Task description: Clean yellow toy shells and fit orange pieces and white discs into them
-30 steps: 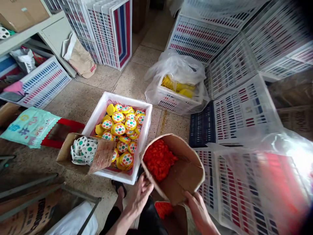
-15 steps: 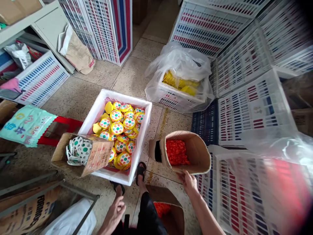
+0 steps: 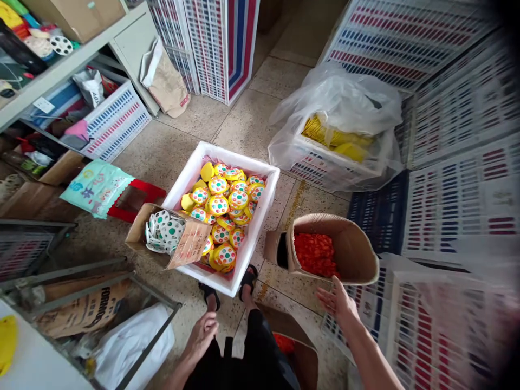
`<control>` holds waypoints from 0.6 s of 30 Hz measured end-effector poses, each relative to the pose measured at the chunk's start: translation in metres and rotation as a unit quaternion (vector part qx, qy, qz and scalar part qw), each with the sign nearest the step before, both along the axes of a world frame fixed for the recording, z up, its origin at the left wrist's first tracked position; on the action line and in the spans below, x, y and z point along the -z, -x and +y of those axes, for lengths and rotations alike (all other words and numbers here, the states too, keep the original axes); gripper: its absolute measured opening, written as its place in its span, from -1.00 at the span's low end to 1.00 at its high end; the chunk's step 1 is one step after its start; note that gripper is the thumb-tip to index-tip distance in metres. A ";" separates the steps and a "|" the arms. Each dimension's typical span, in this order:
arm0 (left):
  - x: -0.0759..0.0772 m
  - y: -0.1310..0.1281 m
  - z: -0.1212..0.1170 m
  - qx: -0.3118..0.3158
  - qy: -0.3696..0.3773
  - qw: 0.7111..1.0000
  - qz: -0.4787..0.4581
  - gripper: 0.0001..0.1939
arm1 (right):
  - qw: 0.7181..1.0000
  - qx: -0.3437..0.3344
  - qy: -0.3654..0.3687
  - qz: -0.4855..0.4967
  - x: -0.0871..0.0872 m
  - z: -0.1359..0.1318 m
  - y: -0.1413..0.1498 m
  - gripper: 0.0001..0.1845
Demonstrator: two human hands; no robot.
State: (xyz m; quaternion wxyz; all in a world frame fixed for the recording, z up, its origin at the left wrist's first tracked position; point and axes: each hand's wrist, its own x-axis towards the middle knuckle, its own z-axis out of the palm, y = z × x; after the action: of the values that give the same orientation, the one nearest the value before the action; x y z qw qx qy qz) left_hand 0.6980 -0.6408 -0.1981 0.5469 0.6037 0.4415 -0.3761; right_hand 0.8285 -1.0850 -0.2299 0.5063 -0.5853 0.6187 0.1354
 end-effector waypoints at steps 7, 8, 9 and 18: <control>0.006 0.029 0.022 -0.023 -0.028 0.999 0.035 -0.23 | 0.998 0.031 -0.059 0.013 0.015 -0.006 -0.037 -0.68; 0.008 0.032 0.024 -0.024 -0.031 0.998 0.041 -0.22 | 0.997 0.041 -0.058 -0.004 0.017 -0.007 -0.041 -0.71; 0.009 0.033 0.025 -0.024 -0.032 0.998 0.046 -0.20 | 0.997 0.052 -0.056 -0.023 0.019 -0.008 -0.042 -0.73; 0.006 0.027 0.024 -0.006 -0.020 0.998 0.065 -0.24 | 0.980 0.153 -0.028 -0.126 0.030 0.009 0.004 -0.80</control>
State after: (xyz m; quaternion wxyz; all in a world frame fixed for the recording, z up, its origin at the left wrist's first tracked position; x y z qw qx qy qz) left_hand 0.6710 -0.6168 -0.2038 0.5072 0.5860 0.4870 -0.4027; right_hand 0.8245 -1.0764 -0.2599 0.6110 -0.4816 0.6282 -0.0017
